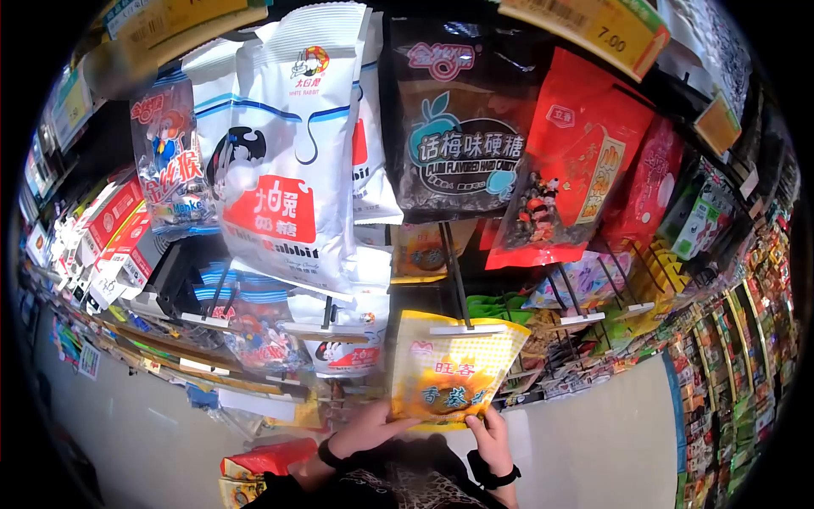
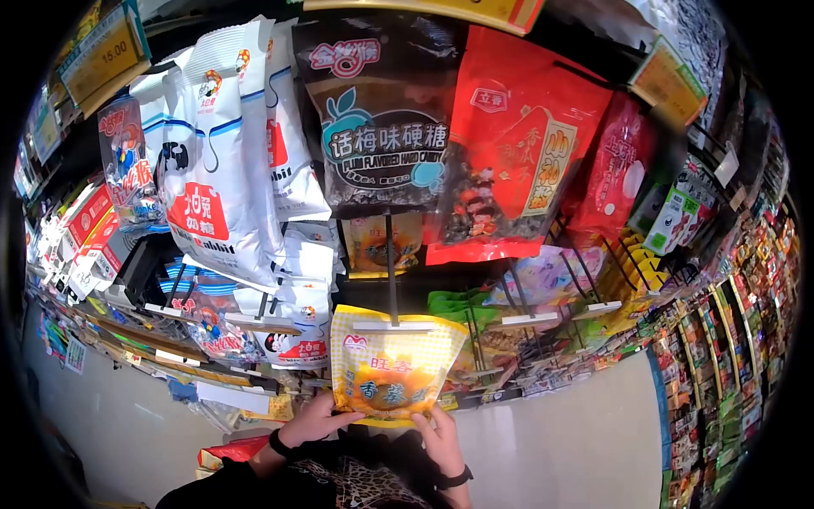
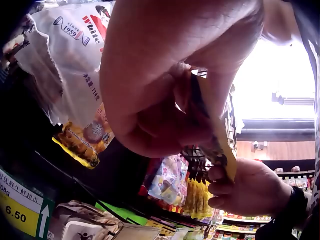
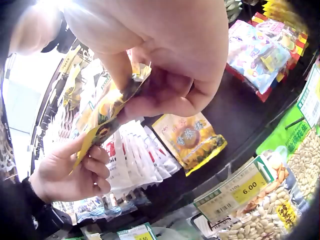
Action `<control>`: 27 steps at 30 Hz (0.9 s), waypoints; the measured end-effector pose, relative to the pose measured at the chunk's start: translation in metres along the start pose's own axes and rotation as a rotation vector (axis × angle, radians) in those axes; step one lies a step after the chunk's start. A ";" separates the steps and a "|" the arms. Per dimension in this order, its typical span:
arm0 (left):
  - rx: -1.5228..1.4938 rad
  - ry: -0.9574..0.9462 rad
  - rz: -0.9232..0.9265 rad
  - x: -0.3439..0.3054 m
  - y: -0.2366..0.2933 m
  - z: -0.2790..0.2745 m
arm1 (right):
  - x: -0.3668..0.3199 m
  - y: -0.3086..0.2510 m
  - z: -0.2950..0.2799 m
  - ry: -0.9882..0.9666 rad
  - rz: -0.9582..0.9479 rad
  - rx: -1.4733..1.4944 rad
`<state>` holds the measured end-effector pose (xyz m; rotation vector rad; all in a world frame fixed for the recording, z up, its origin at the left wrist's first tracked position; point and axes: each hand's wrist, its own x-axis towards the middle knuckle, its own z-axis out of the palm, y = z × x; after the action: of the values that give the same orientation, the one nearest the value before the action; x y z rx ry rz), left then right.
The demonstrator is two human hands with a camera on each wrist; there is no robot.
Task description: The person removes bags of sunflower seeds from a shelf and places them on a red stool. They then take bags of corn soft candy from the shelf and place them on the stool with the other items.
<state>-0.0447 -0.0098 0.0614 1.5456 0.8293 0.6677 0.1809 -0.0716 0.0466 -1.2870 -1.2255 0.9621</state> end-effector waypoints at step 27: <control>-0.111 0.045 -0.021 0.023 -0.003 -0.012 | 0.037 0.001 0.013 -0.013 0.049 0.166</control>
<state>-0.0417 0.0159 0.0596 1.4244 0.8278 0.7234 0.1732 -0.0335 0.0485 -1.1861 -1.1040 1.0856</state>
